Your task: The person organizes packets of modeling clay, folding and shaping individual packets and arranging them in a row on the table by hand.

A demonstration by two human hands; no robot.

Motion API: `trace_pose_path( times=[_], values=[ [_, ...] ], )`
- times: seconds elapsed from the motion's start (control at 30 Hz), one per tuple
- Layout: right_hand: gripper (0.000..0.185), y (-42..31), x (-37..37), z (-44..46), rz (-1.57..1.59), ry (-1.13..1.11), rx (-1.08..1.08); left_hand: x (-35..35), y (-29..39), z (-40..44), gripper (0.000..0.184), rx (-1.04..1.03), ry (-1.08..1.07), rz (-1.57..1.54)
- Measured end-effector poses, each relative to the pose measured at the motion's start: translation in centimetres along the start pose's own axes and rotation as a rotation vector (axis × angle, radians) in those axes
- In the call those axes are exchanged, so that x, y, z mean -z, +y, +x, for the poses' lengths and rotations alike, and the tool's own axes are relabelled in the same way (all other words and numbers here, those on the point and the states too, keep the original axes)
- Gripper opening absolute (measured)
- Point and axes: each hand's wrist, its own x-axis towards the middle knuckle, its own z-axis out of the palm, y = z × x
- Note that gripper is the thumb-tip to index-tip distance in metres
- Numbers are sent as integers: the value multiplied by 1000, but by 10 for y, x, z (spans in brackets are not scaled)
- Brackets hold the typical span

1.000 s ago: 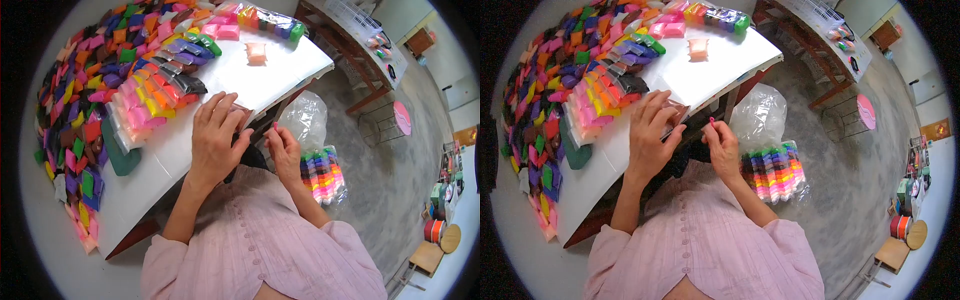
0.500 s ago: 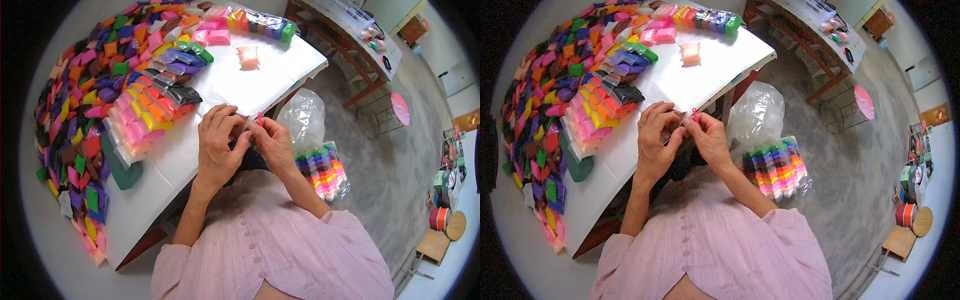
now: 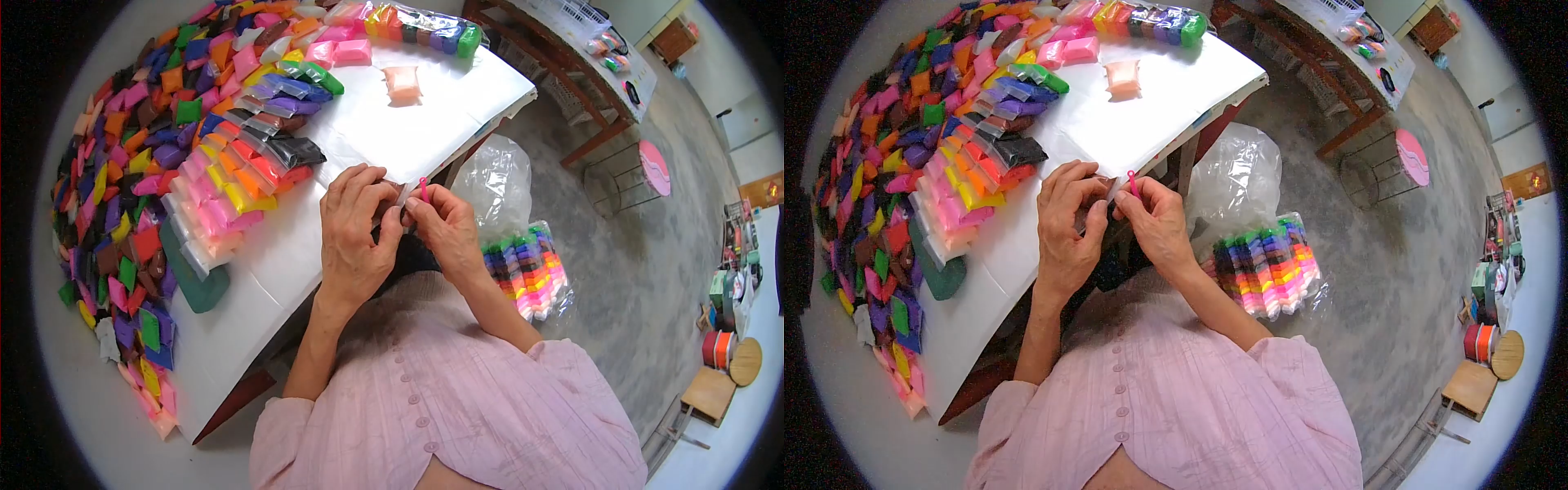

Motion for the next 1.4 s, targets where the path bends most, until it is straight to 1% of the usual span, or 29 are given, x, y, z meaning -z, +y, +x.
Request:
trace_pose_path(
  times=[0.2,0.3,0.4,0.7,0.8,1.0,1.17,1.4],
  values=[
    [15,-2,-1,-1,-32,0,1,-1,0,-1,17,-4,1,26],
    [15,2,-3,0,-41,8,55,-2,0,-1,17,-11,5,37],
    [15,3,-1,1,-59,-4,59,-2,0,-1,17,-12,4,40],
    [13,8,0,0,62,-39,61,-2,0,-1,17,-10,1,35],
    [13,8,-3,1,2,-8,60,-2,1,-1,17,-10,2,36],
    [13,14,-5,3,85,44,79,-1,5,2,18,7,-5,52],
    [15,17,-2,3,-53,62,141,-10,8,2,18,-1,56,179],
    [15,18,1,8,-187,37,224,-13,7,5,17,2,89,213]
  ],
)
